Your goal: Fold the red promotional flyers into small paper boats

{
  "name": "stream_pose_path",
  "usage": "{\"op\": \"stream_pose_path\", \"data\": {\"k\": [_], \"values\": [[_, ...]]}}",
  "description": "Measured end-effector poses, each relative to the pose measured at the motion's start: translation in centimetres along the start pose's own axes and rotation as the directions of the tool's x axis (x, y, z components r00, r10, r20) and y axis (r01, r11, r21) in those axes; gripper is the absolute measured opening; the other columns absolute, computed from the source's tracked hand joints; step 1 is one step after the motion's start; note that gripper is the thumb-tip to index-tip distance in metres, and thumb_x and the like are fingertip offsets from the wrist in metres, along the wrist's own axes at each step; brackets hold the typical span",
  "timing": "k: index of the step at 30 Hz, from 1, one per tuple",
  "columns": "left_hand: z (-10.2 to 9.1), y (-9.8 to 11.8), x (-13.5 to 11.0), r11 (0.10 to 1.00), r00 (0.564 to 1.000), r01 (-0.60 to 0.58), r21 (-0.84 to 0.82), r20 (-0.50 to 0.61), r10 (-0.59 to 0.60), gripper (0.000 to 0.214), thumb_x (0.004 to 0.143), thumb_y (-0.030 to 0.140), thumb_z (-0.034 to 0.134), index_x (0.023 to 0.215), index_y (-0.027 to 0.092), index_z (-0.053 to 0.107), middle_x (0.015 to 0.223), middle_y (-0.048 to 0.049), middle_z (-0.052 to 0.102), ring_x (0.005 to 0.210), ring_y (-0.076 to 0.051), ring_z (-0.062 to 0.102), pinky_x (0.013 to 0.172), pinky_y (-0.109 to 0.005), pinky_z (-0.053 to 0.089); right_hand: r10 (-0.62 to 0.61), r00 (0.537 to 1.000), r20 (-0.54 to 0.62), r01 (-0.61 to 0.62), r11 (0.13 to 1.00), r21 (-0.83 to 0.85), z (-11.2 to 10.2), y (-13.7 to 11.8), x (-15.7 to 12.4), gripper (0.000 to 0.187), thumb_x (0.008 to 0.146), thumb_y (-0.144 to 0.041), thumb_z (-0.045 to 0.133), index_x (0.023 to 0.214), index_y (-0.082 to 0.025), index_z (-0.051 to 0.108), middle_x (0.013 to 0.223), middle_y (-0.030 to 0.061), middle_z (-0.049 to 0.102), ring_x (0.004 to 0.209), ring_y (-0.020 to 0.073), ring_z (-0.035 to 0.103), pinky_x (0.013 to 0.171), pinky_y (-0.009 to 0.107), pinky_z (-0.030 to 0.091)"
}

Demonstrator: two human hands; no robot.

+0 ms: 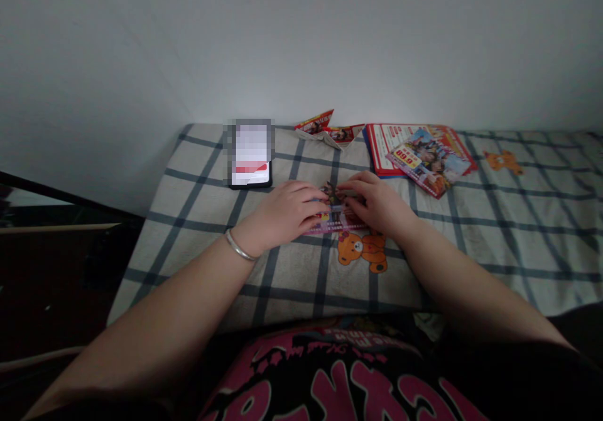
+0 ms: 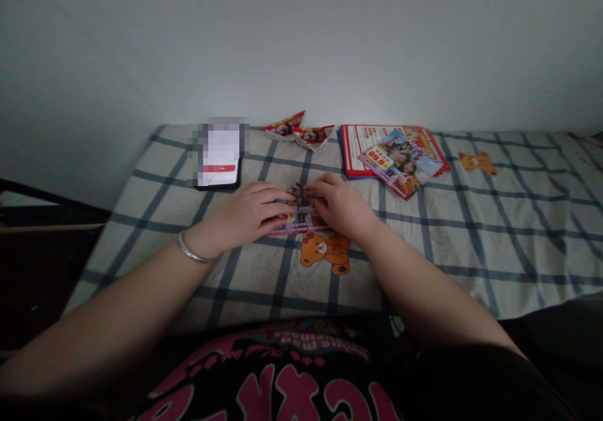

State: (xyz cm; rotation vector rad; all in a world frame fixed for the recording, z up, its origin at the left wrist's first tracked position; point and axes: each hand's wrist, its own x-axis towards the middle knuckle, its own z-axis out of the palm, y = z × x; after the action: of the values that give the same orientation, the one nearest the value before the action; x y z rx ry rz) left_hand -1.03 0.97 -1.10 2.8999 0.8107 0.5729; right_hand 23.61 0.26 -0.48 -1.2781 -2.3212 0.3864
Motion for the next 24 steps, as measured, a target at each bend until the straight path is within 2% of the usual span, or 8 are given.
{"op": "stream_pose_path", "data": {"k": [3,6,13,16,19,21,24], "values": [[0.2,-0.3,-0.1,1.0,1.0,0.019,0.021,-0.009,-0.019,0.02,0.093,0.025,0.064,0.111,0.023,0.073,0.12,-0.006,0.071,0.111,-0.023,0.064,0.095,-0.043,0.051,0.026,0.999,-0.042,-0.023,0.999,0.049,-0.4,0.4,0.1,0.027,0.088,-0.012,0.055,0.106,-0.022,0.072,0.108,0.0085,0.067,0.099,0.0226,0.066,0.091,0.039,0.055],[0.2,-0.4,-0.1,0.998,0.999,0.033,0.062,-0.01,-0.033,0.021,0.094,0.023,0.061,0.112,0.022,0.072,0.121,-0.0043,0.072,0.108,-0.021,0.065,0.093,-0.04,0.051,0.009,0.999,-0.034,-0.006,0.997,0.075,-0.8,0.7,0.1,0.031,0.086,-0.008,0.052,0.102,-0.023,0.073,0.105,0.0067,0.07,0.097,0.0212,0.067,0.089,0.037,0.054],[-0.2,0.3,-0.2,0.987,0.998,0.06,0.146,0.009,-0.062,0.026,0.099,0.03,0.055,0.119,0.022,0.07,0.13,-0.0048,0.069,0.115,-0.023,0.063,0.091,-0.04,0.047,-0.094,0.995,0.046,0.095,0.995,-0.032,-1.6,1.8,0.2,0.03,0.082,-0.006,0.054,0.092,-0.023,0.076,0.099,0.0047,0.076,0.094,0.0234,0.068,0.09,0.042,0.051],[-0.3,0.6,-0.2,0.983,0.997,0.072,0.167,0.025,-0.077,0.027,0.099,0.031,0.055,0.122,0.024,0.068,0.132,-0.0033,0.067,0.118,-0.023,0.061,0.093,-0.04,0.045,-0.15,0.985,0.081,0.147,0.988,0.048,-2.1,2.0,0.2,0.027,0.085,-0.011,0.056,0.097,-0.023,0.078,0.1,0.006,0.076,0.093,0.0224,0.069,0.088,0.04,0.052],[-0.4,0.8,-0.2,0.975,0.993,0.105,0.197,0.041,-0.115,0.03,0.098,0.025,0.056,0.127,0.023,0.065,0.136,-0.0036,0.065,0.12,-0.024,0.059,0.095,-0.041,0.044,-0.188,0.971,0.147,0.176,0.98,0.089,-2.6,1.8,0.1,0.025,0.086,-0.027,0.068,0.109,-0.025,0.076,0.108,0.007,0.075,0.097,0.0235,0.068,0.09,0.043,0.051],[-0.4,0.9,-0.1,0.965,0.988,0.137,0.225,0.037,-0.149,0.033,0.097,0.02,0.057,0.13,0.021,0.062,0.137,-0.0046,0.063,0.121,-0.026,0.057,0.096,-0.043,0.044,-0.196,0.962,0.191,0.189,0.98,0.055,-2.8,1.5,0.1,0.04,0.081,-0.036,0.074,0.12,-0.025,0.072,0.117,0.0083,0.072,0.104,0.0258,0.065,0.094,0.046,0.05],[-0.3,1.2,0.0,0.95,0.983,0.172,0.26,0.025,-0.184,0.036,0.097,0.018,0.056,0.133,0.019,0.061,0.137,-0.0058,0.063,0.119,-0.028,0.057,0.095,-0.045,0.046,-0.199,0.95,0.239,0.212,0.977,-0.029,-2.9,0.8,-0.1,0.06,0.076,-0.037,0.078,0.132,-0.022,0.065,0.13,0.012,0.065,0.116,0.0294,0.059,0.101,0.049,0.048]]}}
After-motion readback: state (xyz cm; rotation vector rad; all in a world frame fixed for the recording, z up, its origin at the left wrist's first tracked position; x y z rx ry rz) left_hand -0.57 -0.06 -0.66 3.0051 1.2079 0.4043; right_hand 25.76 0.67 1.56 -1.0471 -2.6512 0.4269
